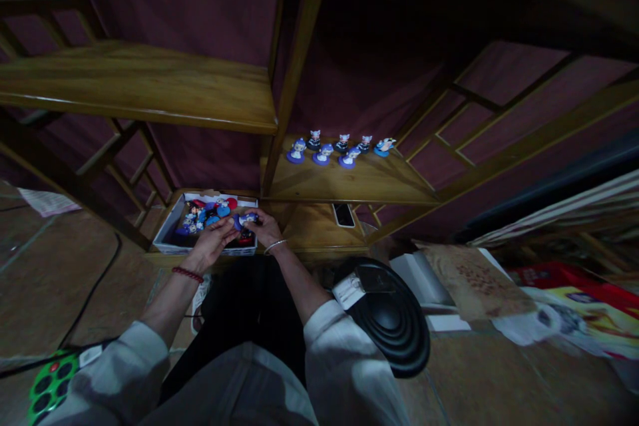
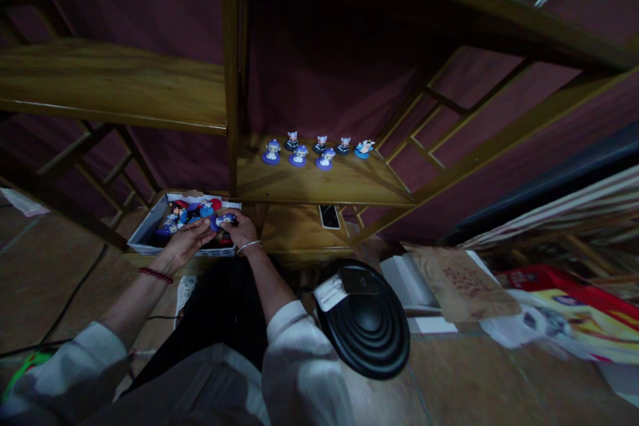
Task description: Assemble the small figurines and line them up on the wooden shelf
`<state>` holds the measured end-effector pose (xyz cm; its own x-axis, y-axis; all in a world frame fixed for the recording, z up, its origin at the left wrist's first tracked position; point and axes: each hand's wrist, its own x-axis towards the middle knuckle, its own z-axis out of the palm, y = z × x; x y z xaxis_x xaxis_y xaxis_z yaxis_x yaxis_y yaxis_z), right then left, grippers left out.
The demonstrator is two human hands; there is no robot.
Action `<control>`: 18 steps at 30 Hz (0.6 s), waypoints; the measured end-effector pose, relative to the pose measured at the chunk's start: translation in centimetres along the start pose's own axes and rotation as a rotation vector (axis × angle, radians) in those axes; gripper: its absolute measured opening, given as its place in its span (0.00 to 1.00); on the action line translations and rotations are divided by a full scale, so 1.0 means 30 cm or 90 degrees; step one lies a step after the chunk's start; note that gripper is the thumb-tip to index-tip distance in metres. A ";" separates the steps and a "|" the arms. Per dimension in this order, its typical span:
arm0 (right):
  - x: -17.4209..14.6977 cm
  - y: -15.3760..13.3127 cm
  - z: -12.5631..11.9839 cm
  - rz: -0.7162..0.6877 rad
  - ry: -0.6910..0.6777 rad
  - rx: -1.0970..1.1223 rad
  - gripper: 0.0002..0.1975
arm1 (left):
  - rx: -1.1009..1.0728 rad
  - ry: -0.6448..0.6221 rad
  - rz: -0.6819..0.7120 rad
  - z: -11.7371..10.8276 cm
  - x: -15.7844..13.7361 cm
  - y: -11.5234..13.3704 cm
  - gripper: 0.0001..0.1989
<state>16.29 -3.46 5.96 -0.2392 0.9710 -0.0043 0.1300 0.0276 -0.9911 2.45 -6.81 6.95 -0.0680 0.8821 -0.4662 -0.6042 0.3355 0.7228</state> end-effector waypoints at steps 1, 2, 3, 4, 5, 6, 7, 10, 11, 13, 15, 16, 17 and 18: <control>0.000 0.002 0.000 -0.006 -0.001 -0.011 0.12 | 0.004 0.001 0.001 0.000 0.000 0.000 0.02; 0.001 0.004 -0.001 -0.012 0.000 -0.022 0.12 | 0.008 0.002 0.000 0.001 -0.001 0.000 0.02; 0.002 0.006 -0.001 -0.020 0.001 -0.033 0.11 | 0.012 0.004 -0.002 0.001 -0.001 0.000 0.02; 0.003 0.008 -0.002 -0.030 0.000 -0.042 0.11 | 0.016 0.004 -0.004 0.000 0.000 0.000 0.03; 0.004 0.008 -0.002 -0.041 -0.003 -0.050 0.11 | 0.019 0.001 -0.004 -0.001 0.001 -0.001 0.03; 0.005 0.008 -0.003 -0.054 -0.006 -0.057 0.11 | 0.020 -0.002 -0.003 -0.003 0.003 -0.002 0.04; 0.006 0.006 -0.003 -0.067 -0.010 -0.065 0.10 | 0.019 -0.006 -0.002 -0.006 0.004 -0.003 0.04; 0.007 -0.001 -0.004 -0.094 -0.018 -0.105 0.10 | 0.015 -0.025 0.002 -0.012 0.004 -0.008 0.03; 0.006 -0.003 -0.005 -0.098 -0.018 -0.120 0.10 | 0.012 -0.032 0.004 -0.013 0.002 -0.009 0.03; 0.004 -0.009 -0.006 -0.110 -0.025 -0.145 0.10 | 0.003 -0.042 0.010 -0.014 -0.003 -0.012 0.03; 0.001 -0.016 -0.009 -0.129 -0.039 -0.164 0.11 | -0.005 -0.046 0.014 -0.012 -0.008 -0.014 0.03; -0.001 -0.020 -0.011 -0.140 -0.047 -0.176 0.10 | -0.006 -0.044 0.015 -0.011 -0.010 -0.016 0.03; -0.003 -0.025 -0.012 -0.150 -0.052 -0.192 0.10 | -0.004 -0.042 0.015 -0.010 -0.012 -0.017 0.03; -0.006 -0.030 -0.014 -0.159 -0.057 -0.210 0.10 | -0.001 -0.039 0.015 -0.010 -0.013 -0.019 0.04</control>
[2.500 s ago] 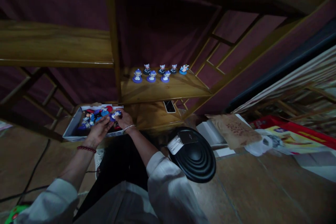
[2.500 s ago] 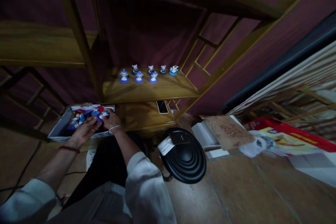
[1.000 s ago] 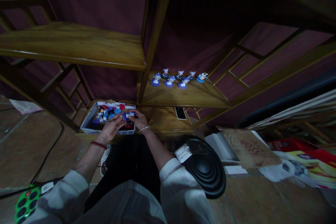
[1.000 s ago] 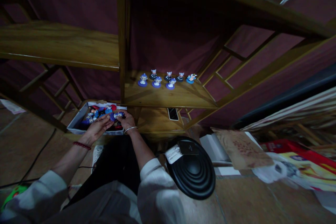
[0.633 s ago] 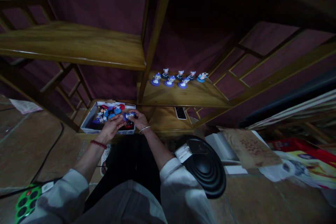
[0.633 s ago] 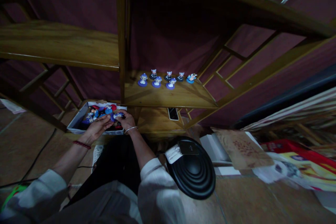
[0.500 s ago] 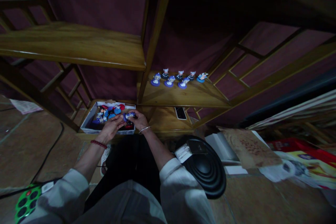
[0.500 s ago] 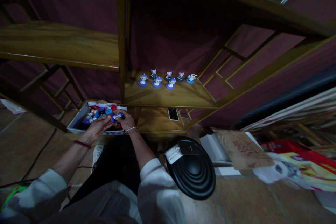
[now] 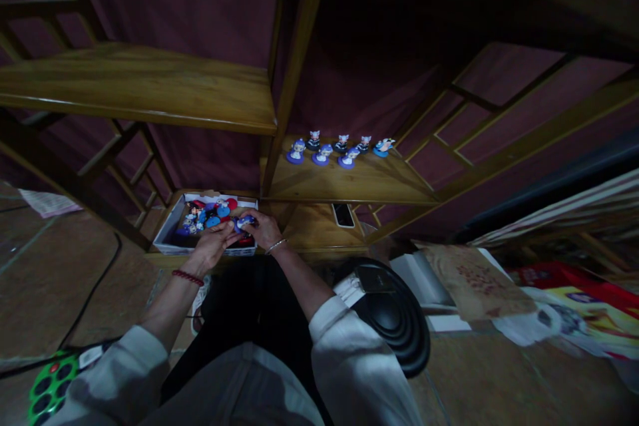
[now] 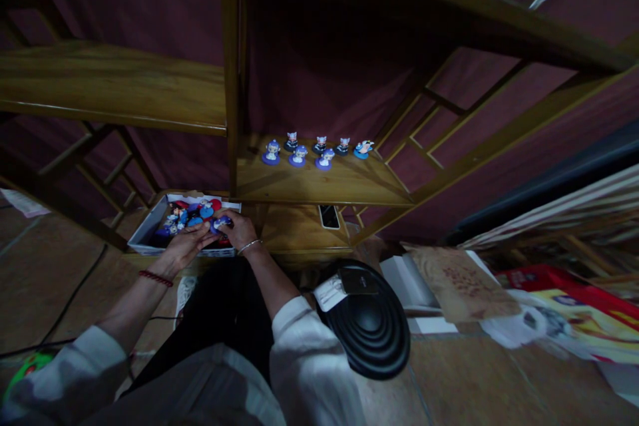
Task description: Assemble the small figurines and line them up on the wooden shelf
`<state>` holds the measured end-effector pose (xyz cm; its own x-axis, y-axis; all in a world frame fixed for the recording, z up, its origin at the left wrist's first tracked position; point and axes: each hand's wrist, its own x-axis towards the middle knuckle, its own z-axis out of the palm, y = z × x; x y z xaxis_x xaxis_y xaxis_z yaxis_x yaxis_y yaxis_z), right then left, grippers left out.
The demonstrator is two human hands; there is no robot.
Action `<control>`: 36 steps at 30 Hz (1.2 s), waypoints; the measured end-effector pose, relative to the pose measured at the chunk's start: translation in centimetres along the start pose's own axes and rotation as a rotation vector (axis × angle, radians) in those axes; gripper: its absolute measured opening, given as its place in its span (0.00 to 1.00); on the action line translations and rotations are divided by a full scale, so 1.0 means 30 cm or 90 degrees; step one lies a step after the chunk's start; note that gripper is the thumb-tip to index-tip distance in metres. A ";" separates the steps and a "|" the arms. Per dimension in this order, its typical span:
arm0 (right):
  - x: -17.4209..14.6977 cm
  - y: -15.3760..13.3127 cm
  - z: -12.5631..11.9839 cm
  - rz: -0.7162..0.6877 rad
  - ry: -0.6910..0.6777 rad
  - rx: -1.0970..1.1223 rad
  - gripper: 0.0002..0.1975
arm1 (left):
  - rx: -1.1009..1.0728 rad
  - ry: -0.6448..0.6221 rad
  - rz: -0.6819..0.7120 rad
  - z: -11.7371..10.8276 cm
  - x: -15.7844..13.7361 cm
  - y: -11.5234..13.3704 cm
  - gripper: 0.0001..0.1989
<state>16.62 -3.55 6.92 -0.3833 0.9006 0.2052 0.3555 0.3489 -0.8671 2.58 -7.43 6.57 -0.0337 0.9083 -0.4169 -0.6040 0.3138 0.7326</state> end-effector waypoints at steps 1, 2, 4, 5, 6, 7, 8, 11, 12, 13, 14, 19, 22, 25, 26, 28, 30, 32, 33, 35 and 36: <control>-0.001 -0.005 -0.003 -0.008 -0.006 -0.021 0.10 | 0.004 0.002 0.000 0.000 -0.001 -0.001 0.04; -0.001 -0.011 -0.007 -0.014 -0.012 -0.044 0.10 | 0.008 0.002 0.000 0.001 -0.002 -0.003 0.04; -0.002 -0.020 -0.012 -0.024 -0.026 -0.088 0.10 | 0.019 -0.003 0.000 0.002 -0.006 -0.004 0.04; -0.002 -0.024 -0.014 -0.031 -0.034 -0.110 0.10 | 0.025 -0.004 0.000 0.004 -0.009 -0.003 0.04; -0.002 -0.027 -0.015 -0.038 -0.041 -0.129 0.10 | 0.031 -0.004 0.000 0.007 -0.013 -0.002 0.04; -0.002 -0.029 -0.016 -0.046 -0.047 -0.147 0.11 | 0.036 -0.001 0.001 0.010 -0.018 0.000 0.04; -0.002 -0.031 -0.017 -0.054 -0.051 -0.162 0.11 | 0.039 0.003 0.002 0.013 -0.023 0.002 0.04; -0.003 -0.038 -0.018 -0.066 -0.055 -0.199 0.11 | 0.044 0.005 0.005 0.022 -0.037 0.008 0.02; -0.003 -0.041 -0.019 -0.070 -0.056 -0.207 0.11 | 0.046 0.002 0.007 0.023 -0.040 0.009 0.02; -0.004 -0.045 -0.020 -0.075 -0.058 -0.216 0.11 | 0.048 -0.003 0.009 0.024 -0.043 0.010 0.02; -0.005 -0.049 -0.021 -0.080 -0.062 -0.224 0.11 | 0.050 -0.005 0.012 0.025 -0.045 0.010 0.02; -0.014 -0.069 -0.020 -0.072 -0.076 -0.260 0.11 | 0.064 0.020 0.022 0.025 -0.051 0.002 0.04; -0.019 -0.072 -0.017 -0.055 -0.077 -0.270 0.12 | 0.077 0.036 0.022 0.025 -0.050 -0.007 0.04; -0.020 -0.075 -0.018 -0.021 -0.074 -0.275 0.12 | 0.082 0.042 0.031 0.021 -0.045 -0.017 0.04; -0.020 -0.078 -0.019 -0.002 -0.071 -0.278 0.12 | 0.083 0.038 0.033 0.020 -0.044 -0.020 0.04; -0.020 -0.088 -0.021 0.040 -0.067 -0.280 0.12 | 0.081 0.022 0.039 0.018 -0.041 -0.024 0.04; -0.020 -0.102 -0.020 0.081 -0.060 -0.279 0.12 | 0.078 0.006 0.049 0.017 -0.039 -0.027 0.04; -0.020 -0.119 -0.016 0.126 -0.047 -0.281 0.12 | 0.077 0.001 0.058 0.018 -0.037 -0.031 0.04; -0.020 -0.126 -0.013 0.150 -0.040 -0.286 0.12 | 0.078 0.006 0.061 0.019 -0.037 -0.034 0.04; -0.019 -0.137 -0.003 0.191 -0.027 -0.297 0.12 | 0.079 0.028 0.067 0.023 -0.036 -0.038 0.04; -0.018 -0.140 0.002 0.207 -0.022 -0.301 0.12 | 0.079 0.040 0.071 0.026 -0.036 -0.038 0.05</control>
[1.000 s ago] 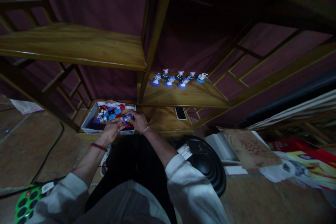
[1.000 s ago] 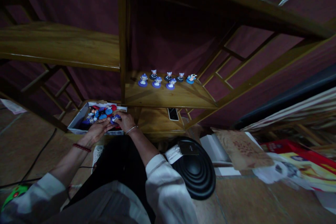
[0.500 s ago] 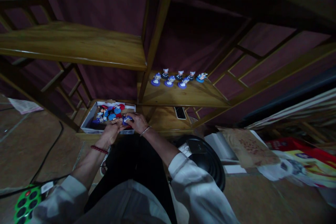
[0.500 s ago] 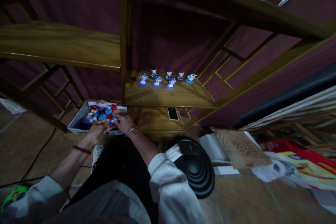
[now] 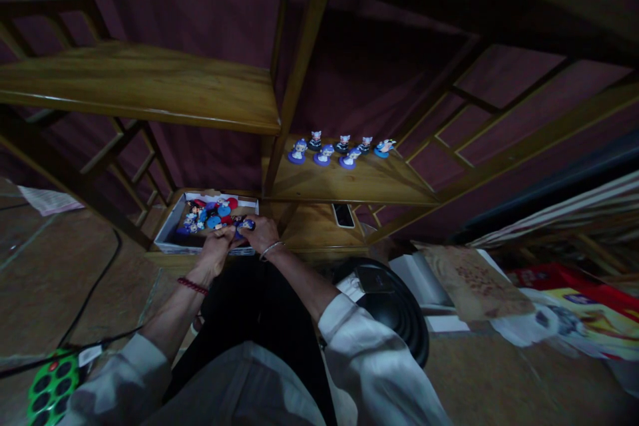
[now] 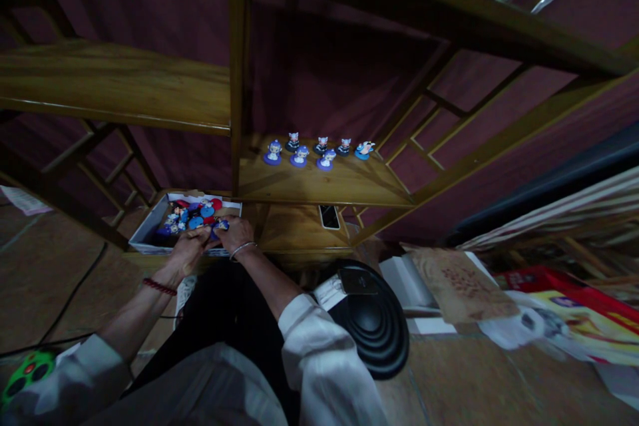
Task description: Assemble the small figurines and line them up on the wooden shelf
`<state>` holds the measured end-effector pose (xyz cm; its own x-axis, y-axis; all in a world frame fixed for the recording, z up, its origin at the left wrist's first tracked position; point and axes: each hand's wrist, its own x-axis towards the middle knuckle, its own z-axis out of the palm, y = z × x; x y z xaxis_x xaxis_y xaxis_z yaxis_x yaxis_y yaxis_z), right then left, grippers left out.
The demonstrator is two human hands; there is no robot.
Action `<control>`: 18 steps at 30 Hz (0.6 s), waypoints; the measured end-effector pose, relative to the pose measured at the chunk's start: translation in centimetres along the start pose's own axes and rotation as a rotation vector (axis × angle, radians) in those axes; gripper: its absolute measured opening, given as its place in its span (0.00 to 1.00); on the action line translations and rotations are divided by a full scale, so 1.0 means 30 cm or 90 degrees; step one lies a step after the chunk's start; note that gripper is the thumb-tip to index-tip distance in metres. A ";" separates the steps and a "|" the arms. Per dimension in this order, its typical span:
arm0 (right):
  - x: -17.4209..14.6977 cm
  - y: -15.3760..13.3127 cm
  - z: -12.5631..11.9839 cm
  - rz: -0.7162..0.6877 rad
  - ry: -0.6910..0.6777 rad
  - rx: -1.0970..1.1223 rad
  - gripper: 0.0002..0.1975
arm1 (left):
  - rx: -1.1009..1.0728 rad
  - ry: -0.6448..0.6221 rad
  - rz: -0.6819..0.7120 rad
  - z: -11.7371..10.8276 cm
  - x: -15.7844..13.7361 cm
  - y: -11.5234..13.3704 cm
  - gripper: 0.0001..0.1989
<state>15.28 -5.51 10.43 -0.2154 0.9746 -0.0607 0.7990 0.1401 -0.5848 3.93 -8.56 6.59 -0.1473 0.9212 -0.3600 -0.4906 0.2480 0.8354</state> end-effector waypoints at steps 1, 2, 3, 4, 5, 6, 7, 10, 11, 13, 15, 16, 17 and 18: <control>0.001 -0.004 0.004 0.013 0.002 -0.002 0.12 | 0.001 0.011 0.002 0.003 0.000 0.000 0.05; 0.003 -0.006 0.008 0.023 0.004 -0.001 0.11 | 0.002 0.019 0.005 0.005 -0.001 0.002 0.05; 0.005 -0.007 0.011 0.030 0.007 0.002 0.11 | 0.004 0.023 0.007 0.007 -0.002 0.004 0.04; 0.006 -0.008 0.014 0.036 0.010 0.006 0.11 | 0.005 0.024 0.008 0.009 -0.003 0.006 0.04; 0.007 -0.008 0.016 0.042 0.012 0.012 0.11 | 0.006 0.023 0.008 0.011 -0.003 0.009 0.04; 0.007 -0.009 0.017 0.048 0.014 0.019 0.11 | 0.008 0.023 0.008 0.012 -0.004 0.011 0.05; 0.006 -0.010 0.017 0.054 0.015 0.024 0.11 | 0.009 0.023 0.007 0.014 -0.004 0.012 0.05; 0.000 -0.014 0.016 0.072 0.019 0.025 0.10 | 0.013 0.028 0.004 0.019 -0.005 0.013 0.06; -0.003 -0.017 0.017 0.079 0.023 0.023 0.10 | 0.017 0.034 0.003 0.021 -0.005 0.012 0.06; -0.006 -0.020 0.018 0.094 0.033 0.024 0.11 | 0.026 0.055 0.000 0.025 -0.005 0.011 0.06; -0.006 -0.022 0.023 0.106 0.042 0.031 0.12 | 0.034 0.069 0.001 0.029 -0.006 0.011 0.07; -0.006 -0.022 0.025 0.111 0.044 0.033 0.12 | 0.038 0.071 0.002 0.030 -0.007 0.012 0.07; -0.005 -0.023 0.028 0.114 0.043 0.035 0.12 | 0.041 0.069 0.004 0.030 -0.008 0.014 0.07; -0.004 -0.023 0.030 0.117 0.041 0.037 0.12 | 0.044 0.067 0.005 0.030 -0.010 0.016 0.07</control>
<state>14.24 -5.89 10.11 -0.0309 0.9924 -0.1192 0.7874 -0.0493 -0.6144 4.51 -8.44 7.46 -0.2421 0.8879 -0.3912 -0.4291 0.2636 0.8639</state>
